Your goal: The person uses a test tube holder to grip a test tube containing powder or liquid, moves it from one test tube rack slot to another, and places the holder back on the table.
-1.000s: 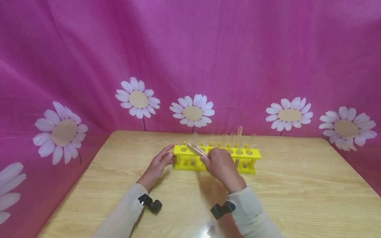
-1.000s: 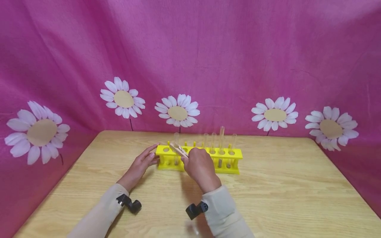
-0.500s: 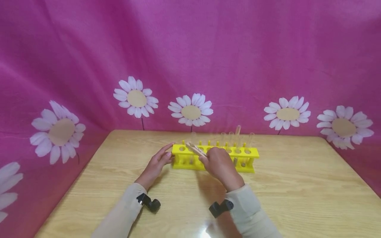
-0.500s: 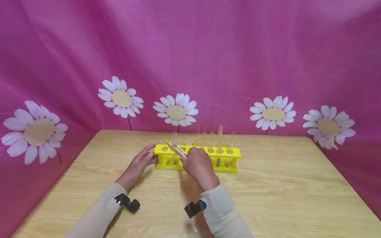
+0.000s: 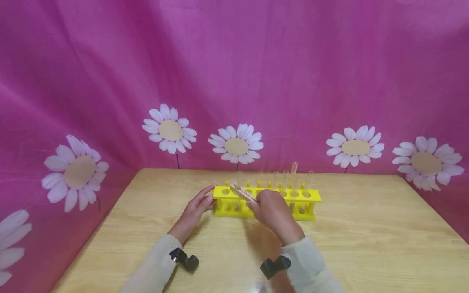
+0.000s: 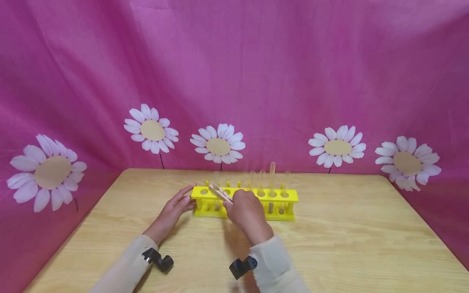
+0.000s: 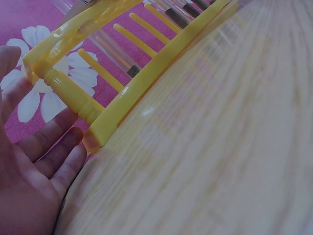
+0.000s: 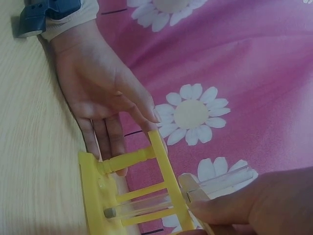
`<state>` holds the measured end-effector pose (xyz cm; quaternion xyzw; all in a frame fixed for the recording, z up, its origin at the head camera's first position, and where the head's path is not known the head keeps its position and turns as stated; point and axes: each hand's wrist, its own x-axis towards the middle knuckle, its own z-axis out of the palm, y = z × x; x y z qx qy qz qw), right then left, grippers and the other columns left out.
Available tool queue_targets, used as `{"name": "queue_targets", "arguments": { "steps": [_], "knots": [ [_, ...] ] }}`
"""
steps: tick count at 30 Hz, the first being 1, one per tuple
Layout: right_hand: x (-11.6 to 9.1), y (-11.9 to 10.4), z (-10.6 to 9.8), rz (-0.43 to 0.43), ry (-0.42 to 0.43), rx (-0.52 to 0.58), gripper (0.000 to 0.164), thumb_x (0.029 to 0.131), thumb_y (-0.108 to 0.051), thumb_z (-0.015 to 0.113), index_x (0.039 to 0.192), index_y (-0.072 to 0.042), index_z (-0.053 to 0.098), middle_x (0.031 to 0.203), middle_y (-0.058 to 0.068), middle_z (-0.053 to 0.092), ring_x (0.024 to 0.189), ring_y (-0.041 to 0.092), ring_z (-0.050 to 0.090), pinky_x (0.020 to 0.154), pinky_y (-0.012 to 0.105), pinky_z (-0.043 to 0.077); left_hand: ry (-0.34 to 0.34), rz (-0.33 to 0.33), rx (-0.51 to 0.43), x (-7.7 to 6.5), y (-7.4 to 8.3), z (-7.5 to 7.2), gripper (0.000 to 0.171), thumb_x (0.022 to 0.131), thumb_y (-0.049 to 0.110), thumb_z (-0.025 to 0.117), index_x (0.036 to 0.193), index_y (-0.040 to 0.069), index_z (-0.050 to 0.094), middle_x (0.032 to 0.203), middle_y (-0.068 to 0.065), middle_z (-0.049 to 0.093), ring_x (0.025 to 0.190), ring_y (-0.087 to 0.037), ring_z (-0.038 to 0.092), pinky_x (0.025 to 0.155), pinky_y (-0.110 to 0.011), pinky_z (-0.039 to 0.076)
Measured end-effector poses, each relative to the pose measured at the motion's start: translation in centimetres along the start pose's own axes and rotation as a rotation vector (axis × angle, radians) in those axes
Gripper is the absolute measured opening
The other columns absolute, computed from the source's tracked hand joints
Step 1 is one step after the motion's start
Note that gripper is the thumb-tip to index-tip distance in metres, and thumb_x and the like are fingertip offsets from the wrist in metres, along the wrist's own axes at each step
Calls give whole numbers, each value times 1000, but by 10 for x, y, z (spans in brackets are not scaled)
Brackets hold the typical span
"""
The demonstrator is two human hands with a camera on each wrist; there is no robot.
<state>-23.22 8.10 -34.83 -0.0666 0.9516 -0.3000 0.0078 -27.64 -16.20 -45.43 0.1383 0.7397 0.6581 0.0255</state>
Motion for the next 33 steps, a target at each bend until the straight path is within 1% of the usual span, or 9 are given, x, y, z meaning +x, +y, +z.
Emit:
{"name": "queue_targets", "arguments": {
  "steps": [3, 7, 12, 15, 19, 25, 28, 30, 33],
  "knots": [
    [0, -1, 0, 8, 9, 3, 28, 90, -27, 69, 70, -7, 65, 59, 4, 51, 51, 17, 44, 44, 25, 36, -5, 1, 2, -1, 1, -1, 48, 101, 41, 48, 146, 30, 41, 142, -10, 48, 122, -30, 54, 108, -50, 36],
    [-2, -1, -1, 7, 23, -4, 29, 91, -28, 68, 70, -8, 65, 59, 4, 51, 51, 17, 44, 44, 25, 37, -12, 3, -8, -3, 1, 0, 48, 101, 39, 47, 147, 28, 40, 143, -12, 46, 123, -32, 53, 108, -50, 36],
    [-4, -3, -5, 0, 32, 3, 30, 92, -28, 67, 69, -8, 64, 58, 5, 50, 51, 17, 44, 44, 25, 37, -13, 2, 4, -3, 2, 0, 49, 102, 39, 46, 148, 25, 39, 144, -11, 46, 122, -31, 53, 109, -51, 35],
    [-4, -5, -8, 7, 30, 19, 30, 92, -28, 67, 69, -8, 64, 58, 5, 49, 51, 17, 43, 43, 25, 36, -18, 2, 6, -2, 3, -1, 49, 102, 39, 46, 149, 26, 38, 145, -10, 45, 122, -32, 53, 109, -52, 35],
    [-5, -6, -10, 2, 32, 48, 28, 91, -27, 68, 70, -8, 66, 57, 4, 47, 50, 16, 41, 42, 24, 34, -21, 10, 5, -2, 2, -2, 49, 102, 38, 47, 149, 25, 38, 145, -11, 44, 122, -32, 53, 108, -51, 36],
    [-8, -9, -12, -26, 62, 52, 28, 90, -26, 69, 70, -7, 67, 55, 3, 46, 48, 16, 40, 43, 24, 33, -21, 17, 15, -4, 1, -4, 49, 102, 37, 46, 149, 23, 38, 144, -10, 45, 122, -30, 53, 106, -48, 40],
    [-10, -9, -15, -48, 85, 42, 29, 90, -25, 69, 68, -7, 65, 54, 2, 44, 48, 15, 38, 43, 24, 32, -25, 18, 11, -4, 3, -3, 48, 102, 37, 46, 148, 25, 38, 143, -12, 46, 123, -32, 52, 107, -49, 38],
    [-10, -9, -18, -53, 85, 46, 29, 90, -25, 69, 67, -8, 65, 54, 2, 43, 48, 15, 38, 43, 24, 31, -26, 6, 11, -4, 4, -3, 48, 102, 37, 46, 148, 26, 38, 143, -13, 46, 123, -32, 53, 108, -51, 37],
    [-9, -9, -24, -64, 87, 49, 29, 91, -25, 68, 67, -8, 65, 54, 2, 43, 48, 14, 38, 42, 23, 31, -26, -2, 18, 1, 5, -2, 49, 101, 40, 47, 148, 28, 38, 143, -11, 46, 121, -31, 54, 110, -54, 33]
  ]
}}
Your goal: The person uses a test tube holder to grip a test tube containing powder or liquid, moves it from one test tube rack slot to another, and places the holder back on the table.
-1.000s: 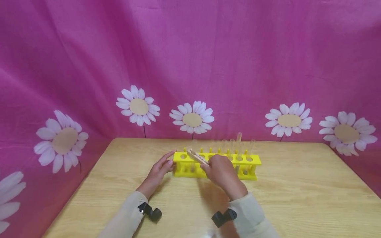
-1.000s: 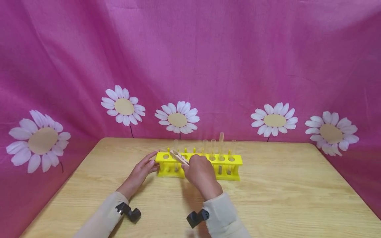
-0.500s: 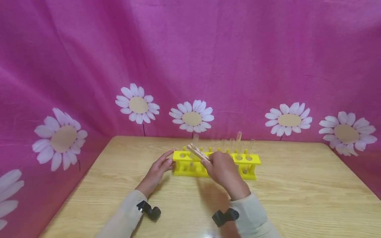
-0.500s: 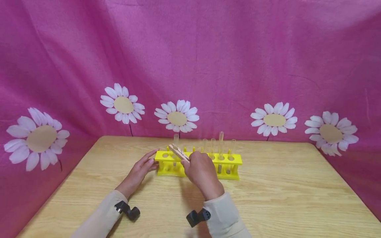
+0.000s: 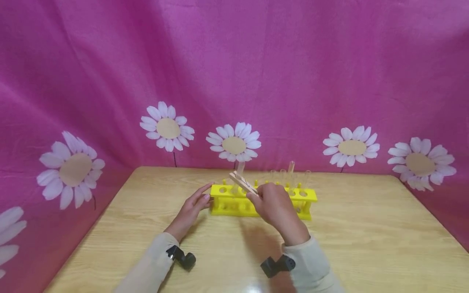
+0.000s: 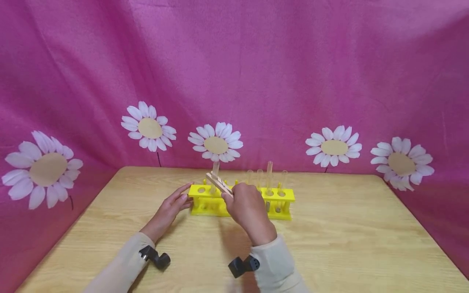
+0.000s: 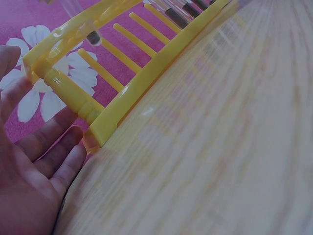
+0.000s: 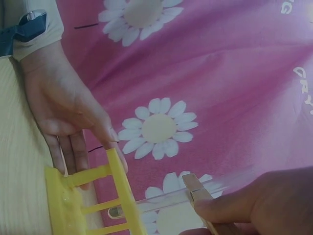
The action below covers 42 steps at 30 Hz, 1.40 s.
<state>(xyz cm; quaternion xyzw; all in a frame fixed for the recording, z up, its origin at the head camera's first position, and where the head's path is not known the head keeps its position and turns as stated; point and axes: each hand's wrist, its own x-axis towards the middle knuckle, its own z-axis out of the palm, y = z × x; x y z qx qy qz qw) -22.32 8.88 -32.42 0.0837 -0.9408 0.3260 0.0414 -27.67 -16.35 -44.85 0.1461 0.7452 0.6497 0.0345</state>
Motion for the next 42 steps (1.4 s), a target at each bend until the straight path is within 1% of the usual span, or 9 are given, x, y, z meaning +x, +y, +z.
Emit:
{"name": "queue_targets", "arguments": {
  "steps": [4, 7, 13, 18, 21, 24, 30, 37, 42],
  "knots": [
    [3, -2, -10, -18, 30, 7, 30, 91, -25, 68, 66, -9, 63, 52, 0, 39, 47, 14, 35, 42, 23, 28, -7, 27, 9, 11, 4, 0, 51, 100, 44, 47, 148, 30, 38, 146, -8, 43, 120, -30, 56, 111, -57, 28],
    [3, -3, -14, -32, 47, 12, 32, 91, -25, 68, 64, -9, 62, 51, -1, 36, 47, 13, 33, 42, 24, 26, -6, 25, 11, 15, 7, 0, 51, 100, 45, 47, 148, 31, 38, 148, -6, 41, 121, -29, 55, 111, -59, 26],
    [-6, -3, -10, -22, 36, 55, 26, 90, -24, 68, 69, -9, 66, 50, -1, 39, 46, 13, 36, 41, 24, 27, 12, -19, 15, 3, -1, 0, 51, 100, 42, 48, 148, 29, 39, 145, -9, 45, 120, -30, 55, 109, -54, 34],
    [-11, -2, -10, -37, 84, 46, 22, 89, -23, 70, 72, -8, 68, 51, 0, 41, 46, 14, 37, 41, 25, 29, -7, 9, 13, -2, -5, 0, 50, 101, 41, 47, 148, 27, 38, 143, -12, 46, 122, -32, 53, 107, -49, 39],
    [-12, -2, -11, -51, 99, 44, 22, 89, -22, 70, 72, -8, 68, 51, 0, 40, 46, 14, 37, 41, 25, 29, -11, 18, 12, -3, -4, 0, 49, 101, 40, 46, 148, 27, 39, 143, -12, 46, 123, -32, 52, 107, -48, 39],
    [-12, -3, -14, -51, 87, 54, 22, 89, -23, 70, 74, -8, 69, 51, 0, 41, 46, 14, 37, 41, 24, 29, -8, 5, 5, -2, -3, 0, 49, 101, 41, 47, 148, 28, 39, 142, -12, 47, 124, -31, 52, 108, -50, 36],
    [-12, -3, -19, -35, 72, 55, 20, 90, -24, 69, 81, -6, 71, 53, 2, 45, 46, 15, 40, 41, 24, 32, 1, -16, -13, -2, -1, 0, 51, 101, 40, 47, 149, 26, 38, 141, -13, 48, 122, -32, 53, 110, -53, 33],
    [-12, 0, -28, -11, 62, 40, 21, 91, -26, 67, 82, -7, 70, 55, 3, 50, 47, 17, 43, 41, 26, 34, -3, -8, -9, -1, 1, 1, 48, 103, 34, 44, 150, 26, 35, 146, -14, 43, 124, -34, 52, 110, -53, 32],
    [-12, 3, -33, 17, 50, 22, 24, 92, -27, 67, 87, -5, 72, 57, 4, 50, 48, 17, 42, 42, 26, 34, 1, -14, -2, -2, 1, 1, 50, 102, 39, 46, 150, 26, 36, 143, -12, 47, 123, -32, 53, 111, -54, 30]
  ]
}}
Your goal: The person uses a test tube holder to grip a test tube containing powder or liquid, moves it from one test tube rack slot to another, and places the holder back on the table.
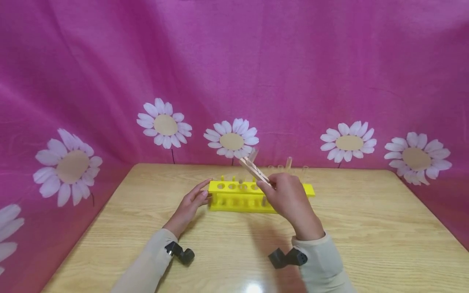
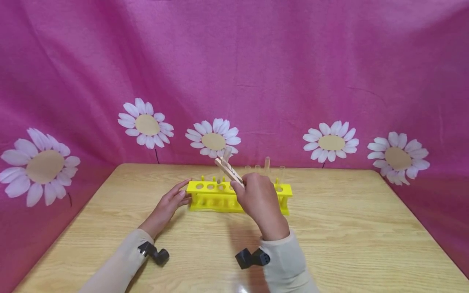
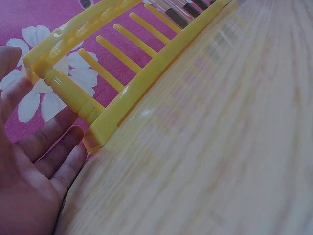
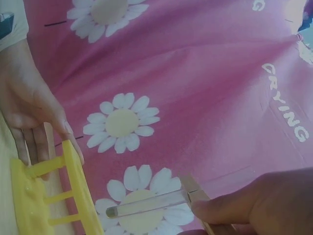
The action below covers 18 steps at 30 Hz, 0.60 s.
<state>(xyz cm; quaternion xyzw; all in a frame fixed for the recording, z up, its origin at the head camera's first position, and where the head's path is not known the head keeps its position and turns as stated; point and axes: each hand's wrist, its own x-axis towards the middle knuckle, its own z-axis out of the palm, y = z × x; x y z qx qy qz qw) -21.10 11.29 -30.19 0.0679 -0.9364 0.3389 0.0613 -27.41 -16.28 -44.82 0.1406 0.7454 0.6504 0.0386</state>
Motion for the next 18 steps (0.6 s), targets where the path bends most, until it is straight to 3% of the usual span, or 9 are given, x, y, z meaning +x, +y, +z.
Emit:
{"name": "queue_targets", "arguments": {
  "steps": [10, 18],
  "knots": [
    [-1, 2, -5, 69, -35, 1, 24, 92, -26, 67, 85, -4, 71, 57, 5, 50, 49, 17, 43, 42, 24, 33, 12, 0, 10, 0, -1, -1, 49, 100, 45, 48, 146, 35, 40, 143, -7, 47, 122, -30, 54, 110, -54, 32],
    [-1, 3, 0, 97, -42, 19, 22, 91, -24, 68, 84, -4, 72, 59, 5, 52, 51, 17, 43, 43, 24, 33, 26, 2, 4, 0, -4, 1, 49, 101, 42, 47, 147, 30, 40, 141, -8, 50, 122, -29, 54, 108, -52, 36]
  ]
}}
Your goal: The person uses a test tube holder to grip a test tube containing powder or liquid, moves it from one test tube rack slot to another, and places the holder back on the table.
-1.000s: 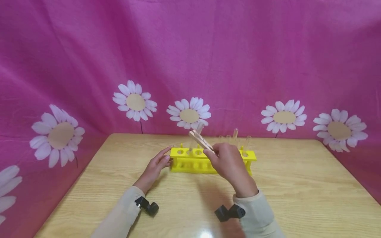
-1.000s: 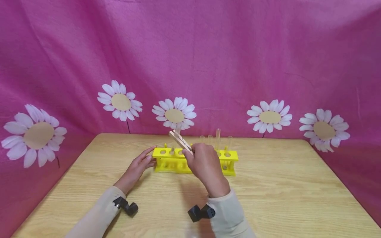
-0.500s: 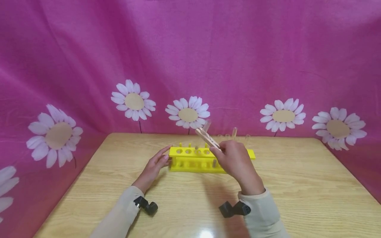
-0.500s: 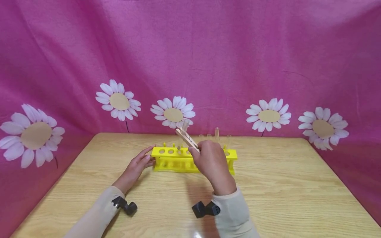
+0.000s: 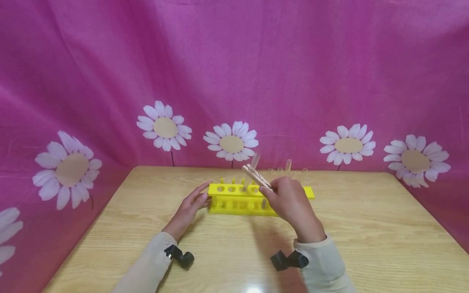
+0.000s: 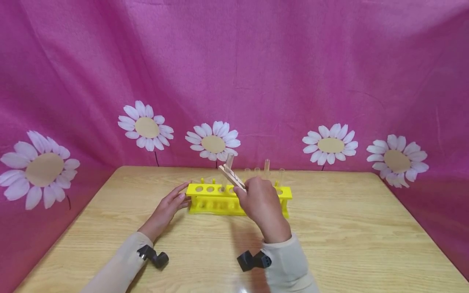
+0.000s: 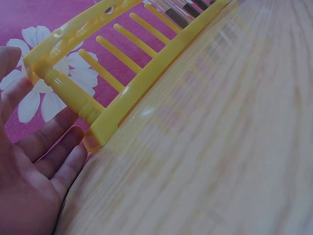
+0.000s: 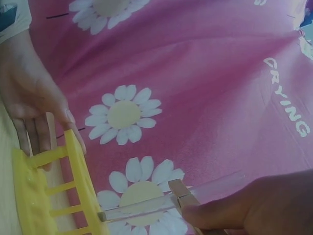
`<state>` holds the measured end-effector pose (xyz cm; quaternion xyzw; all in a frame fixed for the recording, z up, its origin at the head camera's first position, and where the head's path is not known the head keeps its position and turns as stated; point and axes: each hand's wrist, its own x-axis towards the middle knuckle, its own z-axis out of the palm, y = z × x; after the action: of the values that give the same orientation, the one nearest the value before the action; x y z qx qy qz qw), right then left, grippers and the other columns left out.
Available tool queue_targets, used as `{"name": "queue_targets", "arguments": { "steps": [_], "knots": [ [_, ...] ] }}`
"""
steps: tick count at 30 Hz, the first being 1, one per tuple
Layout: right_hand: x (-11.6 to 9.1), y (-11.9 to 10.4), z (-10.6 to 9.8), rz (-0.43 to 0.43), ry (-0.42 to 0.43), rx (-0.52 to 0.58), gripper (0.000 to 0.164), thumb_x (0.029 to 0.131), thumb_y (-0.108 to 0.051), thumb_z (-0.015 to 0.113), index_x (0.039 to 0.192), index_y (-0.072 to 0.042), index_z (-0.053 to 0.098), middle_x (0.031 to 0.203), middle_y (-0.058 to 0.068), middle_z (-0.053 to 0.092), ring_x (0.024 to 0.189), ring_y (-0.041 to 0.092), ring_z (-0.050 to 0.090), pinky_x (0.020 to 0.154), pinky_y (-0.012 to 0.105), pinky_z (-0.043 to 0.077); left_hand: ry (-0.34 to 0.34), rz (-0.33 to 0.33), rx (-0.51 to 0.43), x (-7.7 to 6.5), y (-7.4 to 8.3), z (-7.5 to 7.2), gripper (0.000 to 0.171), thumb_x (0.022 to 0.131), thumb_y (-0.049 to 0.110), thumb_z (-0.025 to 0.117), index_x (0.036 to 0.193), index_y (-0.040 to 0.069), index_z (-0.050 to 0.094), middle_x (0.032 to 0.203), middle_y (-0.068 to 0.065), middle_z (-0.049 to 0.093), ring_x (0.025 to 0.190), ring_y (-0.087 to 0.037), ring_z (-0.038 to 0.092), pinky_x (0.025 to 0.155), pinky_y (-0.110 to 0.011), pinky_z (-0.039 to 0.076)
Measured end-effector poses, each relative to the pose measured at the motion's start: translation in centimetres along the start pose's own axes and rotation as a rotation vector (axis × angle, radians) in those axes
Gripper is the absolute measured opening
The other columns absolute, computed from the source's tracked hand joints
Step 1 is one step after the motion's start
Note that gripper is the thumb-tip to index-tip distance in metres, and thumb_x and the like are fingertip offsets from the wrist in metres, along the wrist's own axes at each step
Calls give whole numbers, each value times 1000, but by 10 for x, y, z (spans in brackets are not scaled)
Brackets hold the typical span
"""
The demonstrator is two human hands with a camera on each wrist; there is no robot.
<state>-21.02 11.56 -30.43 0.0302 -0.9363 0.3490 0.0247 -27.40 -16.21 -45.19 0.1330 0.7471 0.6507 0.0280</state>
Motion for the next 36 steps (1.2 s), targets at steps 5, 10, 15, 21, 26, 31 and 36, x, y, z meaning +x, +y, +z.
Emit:
{"name": "queue_targets", "arguments": {
  "steps": [5, 10, 15, 21, 26, 31, 36],
  "knots": [
    [-1, 2, 6, -13, 17, -5, 22, 90, -25, 68, 84, -4, 72, 57, 4, 51, 50, 17, 43, 43, 25, 33, -7, -32, -8, -3, -2, 0, 48, 100, 45, 48, 146, 35, 41, 146, -3, 45, 124, -27, 53, 109, -51, 35],
    [1, 3, 13, -38, 46, -20, 23, 90, -25, 69, 80, -5, 71, 55, 3, 52, 49, 17, 44, 43, 25, 34, -18, -19, -9, -3, -3, 1, 51, 99, 47, 48, 147, 33, 39, 144, -5, 47, 124, -27, 53, 108, -49, 37],
    [5, 3, 19, -31, 37, -7, 24, 90, -26, 68, 76, -6, 68, 55, 3, 46, 48, 15, 40, 42, 24, 31, -12, -7, -5, -2, -2, 0, 50, 99, 46, 48, 146, 34, 40, 141, -6, 50, 122, -27, 54, 107, -48, 39],
    [6, 4, 24, -34, 16, -18, 24, 90, -26, 69, 77, -5, 69, 54, 3, 45, 48, 16, 40, 43, 25, 32, -8, -22, 4, -3, -2, -1, 48, 100, 44, 48, 146, 34, 40, 141, -5, 50, 122, -27, 54, 109, -51, 35],
    [8, 4, 24, -35, 14, -53, 25, 90, -26, 69, 75, -6, 68, 55, 4, 48, 49, 17, 42, 43, 25, 34, -13, -2, 8, -1, -1, -1, 47, 101, 42, 46, 147, 32, 40, 145, -8, 46, 125, -30, 52, 107, -49, 38],
    [10, 5, 24, -28, 4, -67, 26, 90, -26, 68, 76, -5, 68, 57, 5, 50, 50, 17, 44, 43, 25, 35, -17, 7, 12, 0, 1, -1, 49, 101, 42, 46, 148, 29, 39, 146, -9, 44, 125, -30, 51, 106, -47, 40],
    [11, 6, 25, -26, 0, -77, 27, 90, -27, 68, 74, -6, 67, 56, 4, 49, 50, 17, 43, 43, 24, 34, -10, -3, 6, 0, 1, -1, 53, 100, 44, 48, 149, 27, 38, 144, -8, 46, 122, -28, 54, 107, -49, 38]
  ]
}}
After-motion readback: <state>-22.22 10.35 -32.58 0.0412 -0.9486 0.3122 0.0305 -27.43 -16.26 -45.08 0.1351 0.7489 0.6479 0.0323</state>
